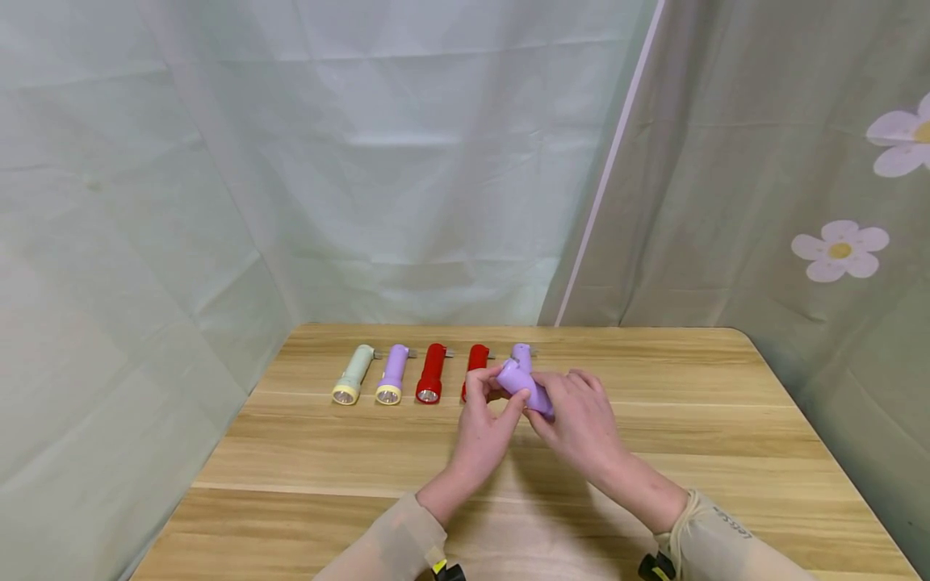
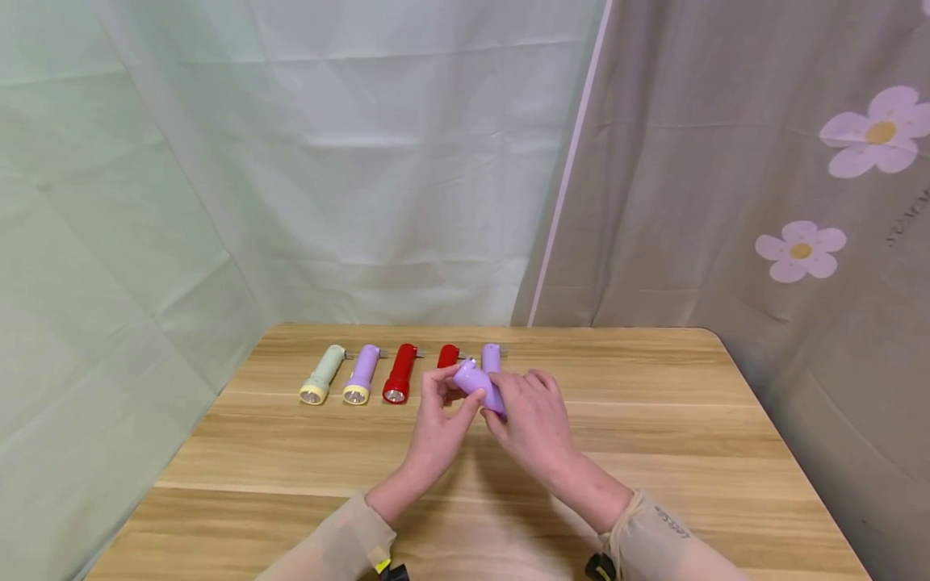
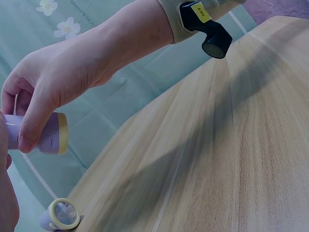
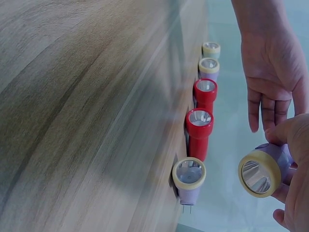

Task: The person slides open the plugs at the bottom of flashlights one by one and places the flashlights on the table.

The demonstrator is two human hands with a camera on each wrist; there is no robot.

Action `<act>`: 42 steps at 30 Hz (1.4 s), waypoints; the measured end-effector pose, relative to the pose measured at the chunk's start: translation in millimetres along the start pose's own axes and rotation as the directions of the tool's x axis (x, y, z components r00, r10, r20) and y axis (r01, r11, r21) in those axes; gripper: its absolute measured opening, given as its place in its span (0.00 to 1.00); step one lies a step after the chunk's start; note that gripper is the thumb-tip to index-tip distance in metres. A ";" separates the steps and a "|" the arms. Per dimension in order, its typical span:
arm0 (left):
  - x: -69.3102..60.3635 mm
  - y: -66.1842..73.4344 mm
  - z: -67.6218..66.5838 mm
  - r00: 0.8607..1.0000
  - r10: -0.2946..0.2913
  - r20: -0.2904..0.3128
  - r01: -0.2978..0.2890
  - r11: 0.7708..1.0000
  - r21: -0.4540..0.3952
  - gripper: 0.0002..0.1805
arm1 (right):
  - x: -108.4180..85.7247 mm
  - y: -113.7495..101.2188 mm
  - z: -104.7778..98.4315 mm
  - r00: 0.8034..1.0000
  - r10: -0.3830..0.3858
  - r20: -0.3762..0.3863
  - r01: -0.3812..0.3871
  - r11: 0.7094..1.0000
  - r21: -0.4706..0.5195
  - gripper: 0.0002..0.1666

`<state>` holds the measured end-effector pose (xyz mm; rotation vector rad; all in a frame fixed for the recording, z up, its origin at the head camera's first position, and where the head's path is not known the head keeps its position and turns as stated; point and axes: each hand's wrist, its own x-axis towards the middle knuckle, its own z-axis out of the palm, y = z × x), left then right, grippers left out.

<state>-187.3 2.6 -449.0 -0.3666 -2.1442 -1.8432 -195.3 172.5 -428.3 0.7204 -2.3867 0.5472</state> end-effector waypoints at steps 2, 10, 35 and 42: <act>-0.3 -1.0 0.1 1.000 0.004 -0.002 -0.004 1.000 -0.001 0.27 | -0.5 0.2 0.1 1.000 -0.003 -0.002 0.003 1.000 -0.001 0.28; -1.1 0.9 1.1 1.000 -0.002 -0.009 0.002 1.000 -0.001 0.28 | -1.1 -0.3 -0.7 1.000 -0.006 0.002 0.006 1.000 -0.007 0.28; -1.7 3.1 1.0 1.000 0.013 0.000 -0.013 1.000 0.013 0.27 | -2.7 1.0 0.9 1.000 0.011 0.023 -0.010 1.000 -0.003 0.28; -5.5 33.8 0.8 0.999 -0.033 -0.008 0.033 0.999 0.014 0.27 | -2.4 1.1 0.8 1.000 0.008 0.021 -0.008 1.000 -0.010 0.29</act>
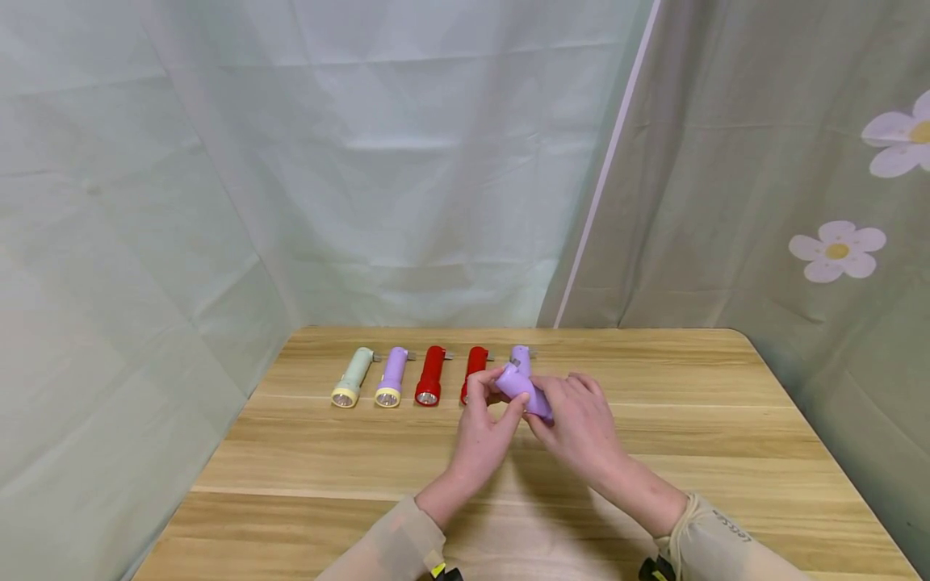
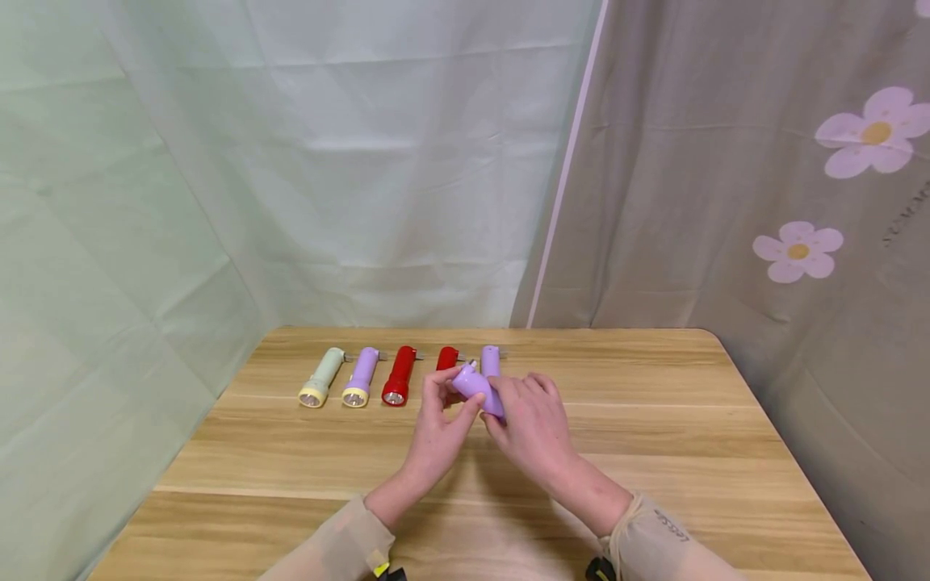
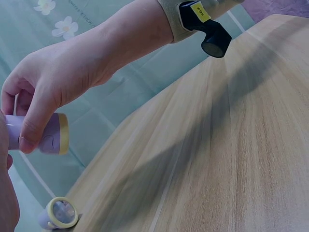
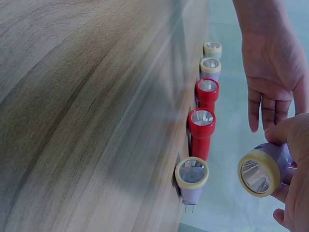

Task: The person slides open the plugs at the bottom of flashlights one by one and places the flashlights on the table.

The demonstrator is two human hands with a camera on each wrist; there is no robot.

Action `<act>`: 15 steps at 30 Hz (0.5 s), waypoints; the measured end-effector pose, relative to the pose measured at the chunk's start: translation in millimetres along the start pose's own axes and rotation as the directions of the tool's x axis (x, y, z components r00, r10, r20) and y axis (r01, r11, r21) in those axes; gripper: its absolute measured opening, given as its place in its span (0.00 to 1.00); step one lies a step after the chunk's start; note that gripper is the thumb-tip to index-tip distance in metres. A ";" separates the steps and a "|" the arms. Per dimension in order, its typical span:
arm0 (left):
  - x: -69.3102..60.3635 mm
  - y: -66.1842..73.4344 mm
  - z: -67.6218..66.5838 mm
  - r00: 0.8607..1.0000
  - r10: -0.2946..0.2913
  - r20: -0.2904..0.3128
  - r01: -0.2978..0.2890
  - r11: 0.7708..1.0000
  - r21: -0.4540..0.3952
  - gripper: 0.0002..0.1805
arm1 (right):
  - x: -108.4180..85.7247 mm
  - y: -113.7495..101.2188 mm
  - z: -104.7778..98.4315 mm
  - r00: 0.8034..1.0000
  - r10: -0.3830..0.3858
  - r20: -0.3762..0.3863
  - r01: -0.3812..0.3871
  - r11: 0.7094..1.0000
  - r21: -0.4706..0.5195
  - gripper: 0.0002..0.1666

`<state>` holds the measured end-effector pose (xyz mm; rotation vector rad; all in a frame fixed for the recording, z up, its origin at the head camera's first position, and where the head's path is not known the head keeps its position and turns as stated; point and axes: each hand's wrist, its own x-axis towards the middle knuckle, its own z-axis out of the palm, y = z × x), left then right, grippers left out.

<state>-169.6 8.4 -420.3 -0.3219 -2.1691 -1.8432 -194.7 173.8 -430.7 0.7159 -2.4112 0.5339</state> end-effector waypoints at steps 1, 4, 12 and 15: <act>-0.2 0.1 -0.1 1.000 -0.001 0.000 0.001 1.000 -0.001 0.26 | 0.0 -0.1 0.1 1.000 0.001 0.001 -0.001 1.000 0.002 0.29; -0.5 0.9 -0.6 1.000 -0.007 0.003 0.007 1.000 -0.002 0.27 | -0.3 -0.6 0.2 1.000 0.001 0.000 -0.001 1.000 0.007 0.29; 3.9 -20.7 1.6 1.000 -0.017 0.000 0.017 1.000 0.015 0.28 | -0.7 -1.3 0.5 1.000 -0.004 -0.006 0.004 1.000 0.012 0.29; 5.4 -32.9 2.2 1.000 0.003 0.001 -0.003 1.000 0.014 0.29 | -0.6 -1.4 0.5 1.000 -0.005 -0.004 0.005 1.000 0.009 0.29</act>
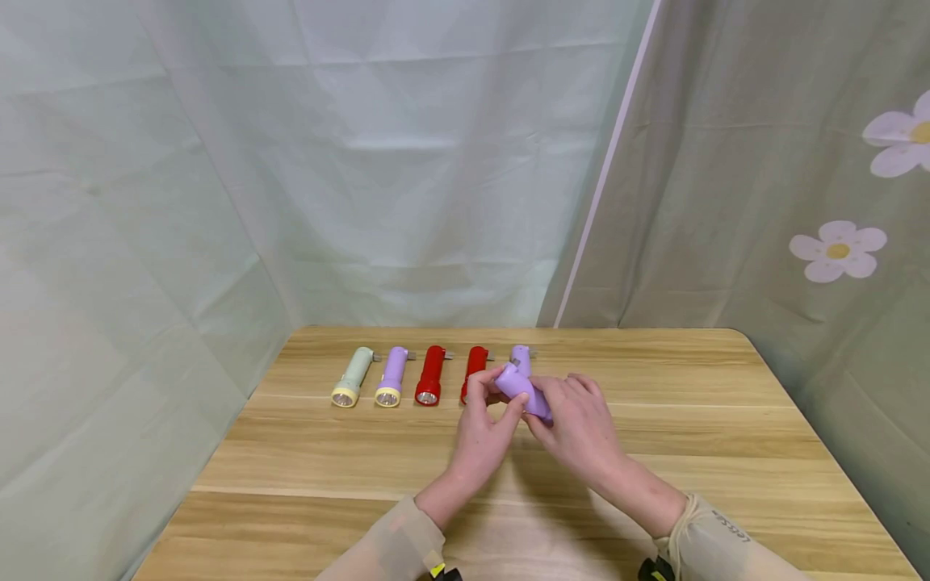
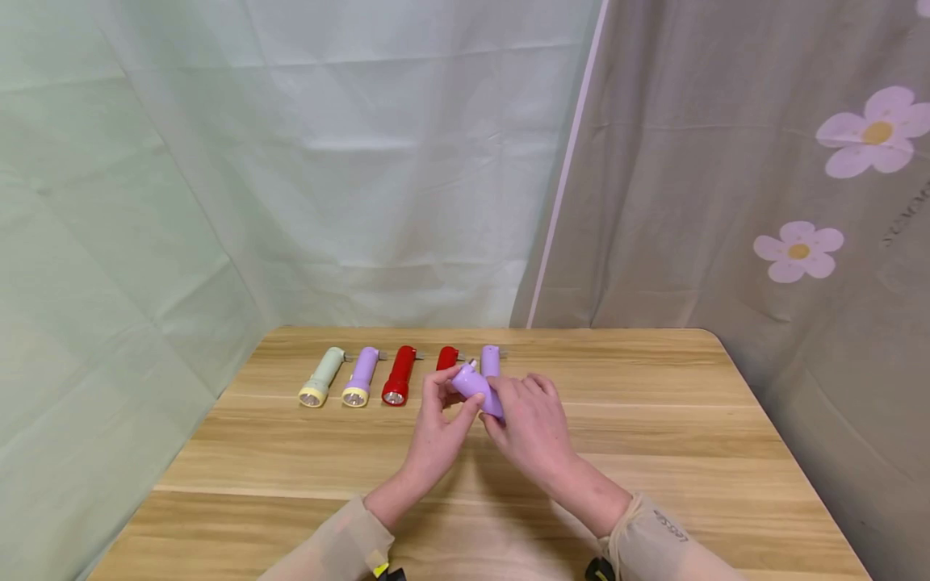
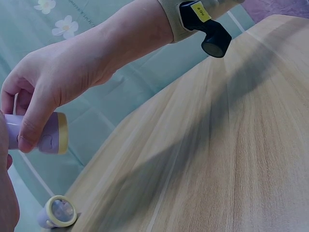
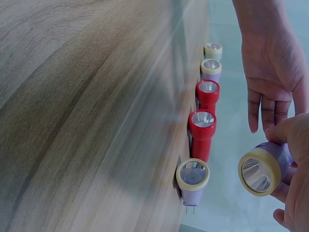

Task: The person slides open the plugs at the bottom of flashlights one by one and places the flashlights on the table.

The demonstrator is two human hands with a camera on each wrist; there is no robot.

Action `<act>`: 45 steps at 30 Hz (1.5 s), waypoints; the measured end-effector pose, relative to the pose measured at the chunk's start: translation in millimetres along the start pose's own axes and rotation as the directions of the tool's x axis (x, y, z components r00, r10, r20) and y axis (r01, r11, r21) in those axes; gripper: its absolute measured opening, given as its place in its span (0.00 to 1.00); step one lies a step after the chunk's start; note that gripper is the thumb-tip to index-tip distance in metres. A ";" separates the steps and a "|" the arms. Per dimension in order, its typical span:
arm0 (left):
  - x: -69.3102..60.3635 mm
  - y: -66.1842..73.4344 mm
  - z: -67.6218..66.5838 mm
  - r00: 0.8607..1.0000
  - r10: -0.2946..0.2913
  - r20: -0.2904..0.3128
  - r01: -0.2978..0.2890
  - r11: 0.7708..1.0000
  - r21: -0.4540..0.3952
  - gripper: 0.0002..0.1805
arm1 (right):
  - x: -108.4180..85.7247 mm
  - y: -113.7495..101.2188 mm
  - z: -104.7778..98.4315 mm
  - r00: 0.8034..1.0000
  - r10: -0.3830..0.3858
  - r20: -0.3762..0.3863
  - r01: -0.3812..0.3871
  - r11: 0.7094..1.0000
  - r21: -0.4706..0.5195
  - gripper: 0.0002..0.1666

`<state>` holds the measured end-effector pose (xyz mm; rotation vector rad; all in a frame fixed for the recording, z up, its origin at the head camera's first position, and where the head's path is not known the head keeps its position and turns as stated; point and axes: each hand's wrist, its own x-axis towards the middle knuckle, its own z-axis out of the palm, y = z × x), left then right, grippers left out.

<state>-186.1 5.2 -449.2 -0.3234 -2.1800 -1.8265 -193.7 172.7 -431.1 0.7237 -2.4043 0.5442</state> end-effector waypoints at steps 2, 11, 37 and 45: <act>0.0 -2.7 -0.4 1.000 0.018 0.002 -0.018 1.000 -0.010 0.28 | -0.2 0.1 -0.1 1.000 0.000 0.000 0.000 1.000 0.001 0.29; 0.5 -3.1 -1.9 0.998 0.053 0.016 -0.053 0.998 -0.026 0.27 | -1.1 0.2 0.0 1.000 -0.001 -0.008 0.001 1.000 0.001 0.29; 1.8 -3.5 -3.4 0.999 0.022 0.043 -0.018 0.997 -0.074 0.28 | -2.8 -0.2 1.0 1.000 -0.001 0.010 0.001 1.000 -0.002 0.29; 2.3 -5.3 -4.4 0.999 0.026 0.045 -0.023 0.997 -0.080 0.27 | -3.5 0.0 1.4 1.000 -0.011 0.006 0.011 1.000 0.004 0.29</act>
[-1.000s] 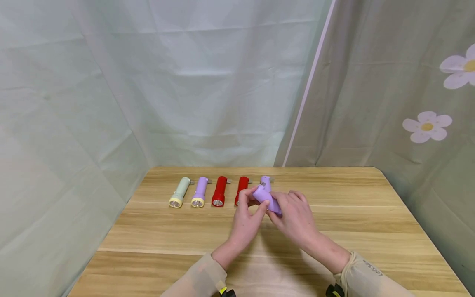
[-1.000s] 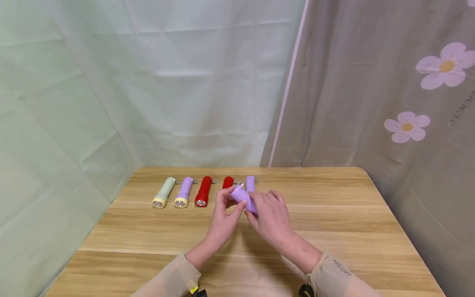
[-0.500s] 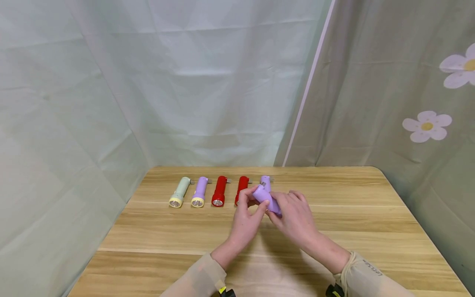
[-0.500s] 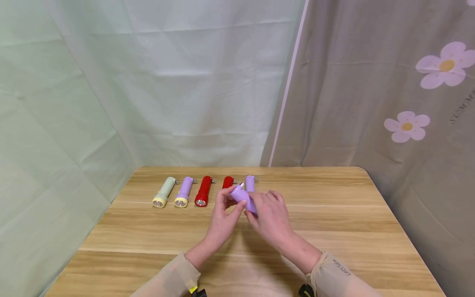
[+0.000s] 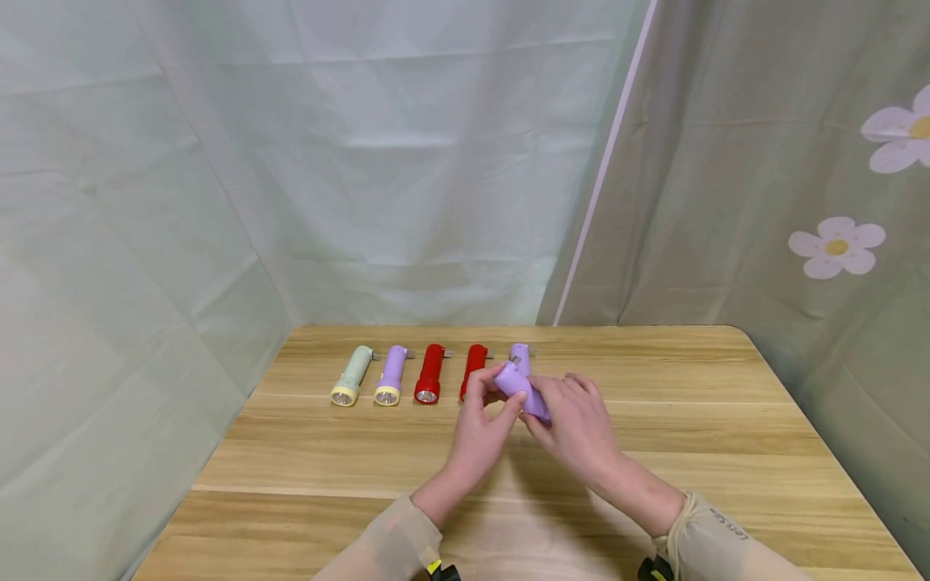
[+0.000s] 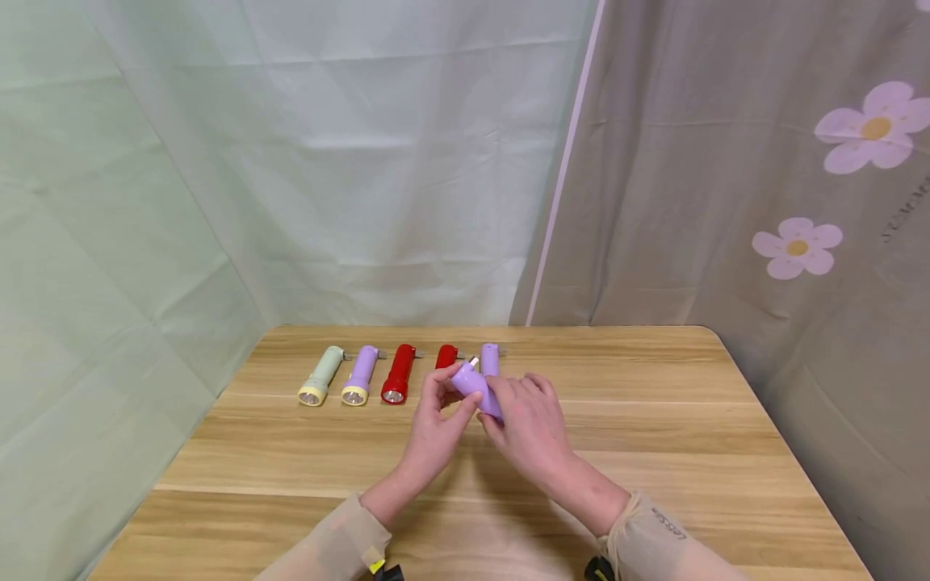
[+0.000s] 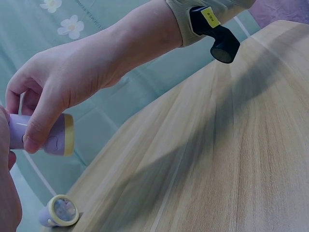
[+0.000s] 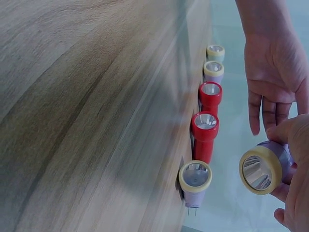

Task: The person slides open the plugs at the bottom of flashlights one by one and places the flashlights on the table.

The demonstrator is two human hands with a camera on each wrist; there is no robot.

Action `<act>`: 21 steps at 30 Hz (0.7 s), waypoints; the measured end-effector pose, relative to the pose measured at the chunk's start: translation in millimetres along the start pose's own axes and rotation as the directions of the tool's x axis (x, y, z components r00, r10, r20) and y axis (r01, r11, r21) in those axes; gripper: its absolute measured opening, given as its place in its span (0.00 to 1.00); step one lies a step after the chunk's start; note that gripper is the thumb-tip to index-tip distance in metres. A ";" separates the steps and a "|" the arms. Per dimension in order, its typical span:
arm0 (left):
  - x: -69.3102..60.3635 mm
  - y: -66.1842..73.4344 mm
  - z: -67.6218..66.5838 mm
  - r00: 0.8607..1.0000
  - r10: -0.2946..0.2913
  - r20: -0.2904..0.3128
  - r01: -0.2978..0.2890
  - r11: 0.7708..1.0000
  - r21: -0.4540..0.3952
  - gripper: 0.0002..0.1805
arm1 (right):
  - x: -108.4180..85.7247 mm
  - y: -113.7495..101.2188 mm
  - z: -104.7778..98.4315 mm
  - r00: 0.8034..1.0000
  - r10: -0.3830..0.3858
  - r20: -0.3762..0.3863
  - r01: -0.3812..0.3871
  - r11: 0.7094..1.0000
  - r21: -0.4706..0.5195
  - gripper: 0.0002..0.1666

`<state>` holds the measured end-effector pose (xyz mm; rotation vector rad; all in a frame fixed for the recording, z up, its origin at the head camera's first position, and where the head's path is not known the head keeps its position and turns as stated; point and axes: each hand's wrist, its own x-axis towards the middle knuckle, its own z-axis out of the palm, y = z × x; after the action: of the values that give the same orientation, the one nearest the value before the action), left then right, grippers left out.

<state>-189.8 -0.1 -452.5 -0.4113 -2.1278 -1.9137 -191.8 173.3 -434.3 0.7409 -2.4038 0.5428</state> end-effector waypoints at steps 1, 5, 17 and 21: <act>0.0 -0.2 -0.1 1.000 0.004 0.001 -0.004 1.000 0.000 0.27 | -0.1 0.0 0.0 1.000 -0.002 -0.001 0.002 1.000 -0.001 0.29; -0.2 -0.1 0.0 1.000 -0.003 0.007 0.003 1.000 0.000 0.27 | -0.3 0.4 0.1 1.000 -0.007 0.000 0.007 1.000 -0.007 0.29; 0.2 3.5 1.1 0.998 -0.060 0.012 0.060 0.998 0.019 0.30 | -0.9 1.6 0.9 1.000 -0.025 -0.010 0.025 1.000 -0.010 0.28; -0.7 3.3 -0.2 0.999 -0.046 0.022 0.045 0.999 0.019 0.29 | -1.0 1.7 1.3 1.000 -0.020 -0.008 0.020 1.000 -0.011 0.29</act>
<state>-187.9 0.0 -449.7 -0.3855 -2.1856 -1.9210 -192.7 174.3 -436.3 0.7551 -2.3874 0.5230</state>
